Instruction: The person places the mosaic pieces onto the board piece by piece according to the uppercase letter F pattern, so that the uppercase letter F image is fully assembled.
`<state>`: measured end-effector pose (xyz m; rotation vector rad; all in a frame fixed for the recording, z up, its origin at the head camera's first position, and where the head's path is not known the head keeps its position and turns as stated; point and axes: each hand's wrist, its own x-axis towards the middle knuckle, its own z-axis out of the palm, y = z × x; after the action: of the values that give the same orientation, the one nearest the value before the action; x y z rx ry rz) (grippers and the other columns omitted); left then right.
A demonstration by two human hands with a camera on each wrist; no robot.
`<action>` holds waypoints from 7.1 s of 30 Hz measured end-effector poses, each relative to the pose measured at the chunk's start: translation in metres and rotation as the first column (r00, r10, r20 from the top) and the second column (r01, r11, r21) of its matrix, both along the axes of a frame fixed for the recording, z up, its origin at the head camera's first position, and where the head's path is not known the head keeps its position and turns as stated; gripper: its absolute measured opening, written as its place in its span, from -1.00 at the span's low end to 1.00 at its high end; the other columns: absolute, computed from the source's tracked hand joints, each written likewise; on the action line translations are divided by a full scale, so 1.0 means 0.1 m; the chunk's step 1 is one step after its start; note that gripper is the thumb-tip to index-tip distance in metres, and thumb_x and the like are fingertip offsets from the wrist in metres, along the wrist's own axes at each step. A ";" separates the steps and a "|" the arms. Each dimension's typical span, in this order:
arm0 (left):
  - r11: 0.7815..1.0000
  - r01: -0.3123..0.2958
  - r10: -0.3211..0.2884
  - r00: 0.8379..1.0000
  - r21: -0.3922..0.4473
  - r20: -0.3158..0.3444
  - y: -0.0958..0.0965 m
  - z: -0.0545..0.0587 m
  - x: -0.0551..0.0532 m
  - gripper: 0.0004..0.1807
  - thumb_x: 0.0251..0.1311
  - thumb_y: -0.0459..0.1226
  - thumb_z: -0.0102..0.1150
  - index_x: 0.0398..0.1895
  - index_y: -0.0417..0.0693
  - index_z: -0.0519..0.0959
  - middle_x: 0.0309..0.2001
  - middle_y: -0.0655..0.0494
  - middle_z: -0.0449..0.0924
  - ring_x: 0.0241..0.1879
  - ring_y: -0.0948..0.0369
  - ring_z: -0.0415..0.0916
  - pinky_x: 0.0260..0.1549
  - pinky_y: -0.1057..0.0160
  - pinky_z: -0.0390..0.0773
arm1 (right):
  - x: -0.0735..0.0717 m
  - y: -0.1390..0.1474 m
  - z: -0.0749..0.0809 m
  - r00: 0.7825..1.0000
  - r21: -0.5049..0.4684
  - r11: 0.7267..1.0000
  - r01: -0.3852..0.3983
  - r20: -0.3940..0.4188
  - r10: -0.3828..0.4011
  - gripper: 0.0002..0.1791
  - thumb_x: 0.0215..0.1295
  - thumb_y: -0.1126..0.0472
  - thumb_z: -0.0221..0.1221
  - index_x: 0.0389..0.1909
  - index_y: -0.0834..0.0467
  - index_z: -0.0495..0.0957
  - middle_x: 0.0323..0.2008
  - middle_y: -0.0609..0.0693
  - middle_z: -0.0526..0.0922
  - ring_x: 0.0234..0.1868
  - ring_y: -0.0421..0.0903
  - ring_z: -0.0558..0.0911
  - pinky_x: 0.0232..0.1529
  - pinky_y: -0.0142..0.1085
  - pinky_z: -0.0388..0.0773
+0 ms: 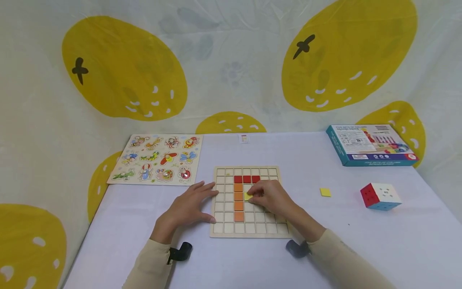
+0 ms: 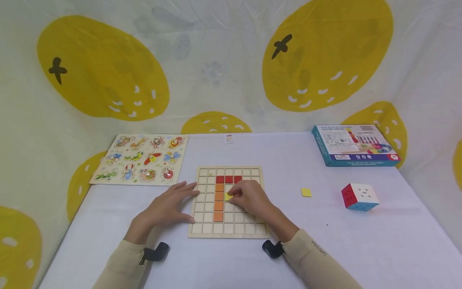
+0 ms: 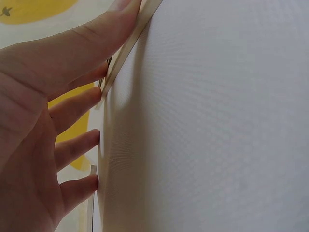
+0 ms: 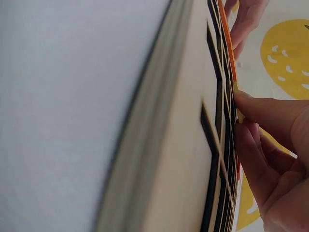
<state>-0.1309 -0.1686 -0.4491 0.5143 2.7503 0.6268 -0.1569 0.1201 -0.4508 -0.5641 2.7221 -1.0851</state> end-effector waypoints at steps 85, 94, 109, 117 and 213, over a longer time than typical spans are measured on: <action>1.000 -0.011 0.011 1.000 0.006 -0.015 0.01 -0.01 0.02 -0.07 -0.19 0.10 0.63 0.39 0.26 0.50 0.59 0.26 0.23 0.64 -0.01 0.02 0.36 -0.35 0.38 | 0.11 2.06 -0.02 0.975 0.110 0.983 0.147 0.153 -0.163 -0.13 0.19 0.01 0.44 0.45 0.13 0.27 0.41 0.25 0.40 0.46 0.34 0.31 0.29 -0.48 0.51; 1.000 -0.011 0.011 1.000 -0.009 -0.013 0.01 0.00 0.01 -0.05 -0.20 0.12 0.62 0.40 0.26 0.49 0.59 0.27 0.22 0.65 -0.01 0.01 0.37 -0.34 0.37 | 0.12 2.11 -0.02 0.974 0.133 0.978 0.161 0.136 -0.179 -0.27 0.28 0.02 0.37 0.41 0.11 0.35 0.36 0.25 0.49 0.41 0.31 0.40 -0.01 -0.88 0.19; 1.000 -0.013 0.013 1.000 -0.005 -0.002 0.01 -0.01 0.01 -0.04 -0.20 0.10 0.63 0.40 0.24 0.49 0.60 0.26 0.21 0.65 -0.01 0.01 0.38 -0.35 0.35 | 0.10 2.08 -0.03 0.972 0.135 0.976 0.169 0.143 -0.188 -0.43 0.31 0.13 0.36 0.30 0.16 0.45 0.22 0.25 0.60 0.30 0.28 0.51 -0.03 -0.79 0.40; 1.000 -0.006 0.006 1.000 0.002 -0.012 -0.01 -0.03 0.01 -0.06 -0.20 0.12 0.62 0.39 0.26 0.50 0.59 0.27 0.22 0.65 -0.01 0.01 0.38 -0.33 0.36 | 0.06 2.05 -0.01 0.973 0.105 0.982 0.159 0.154 -0.174 -0.49 0.33 0.15 0.34 0.24 0.18 0.47 0.15 0.23 0.62 0.20 0.18 0.56 -0.07 -0.78 0.41; 1.000 0.002 -0.002 1.000 -0.007 -0.025 0.00 -0.02 -0.01 -0.06 -0.20 0.13 0.62 0.38 0.22 0.51 0.58 0.23 0.25 0.63 -0.04 0.05 0.34 -0.35 0.40 | -0.07 0.37 -0.04 0.998 -0.055 0.998 -0.036 0.041 0.038 -0.84 0.07 0.27 0.51 -0.28 0.11 0.81 -0.20 -0.01 0.83 -0.18 -0.16 0.72 -0.24 -0.51 0.65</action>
<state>-0.1317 -0.1683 -0.4513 0.5263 2.7742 0.6143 -0.1638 0.1567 -0.4544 -0.5905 2.6430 -1.1520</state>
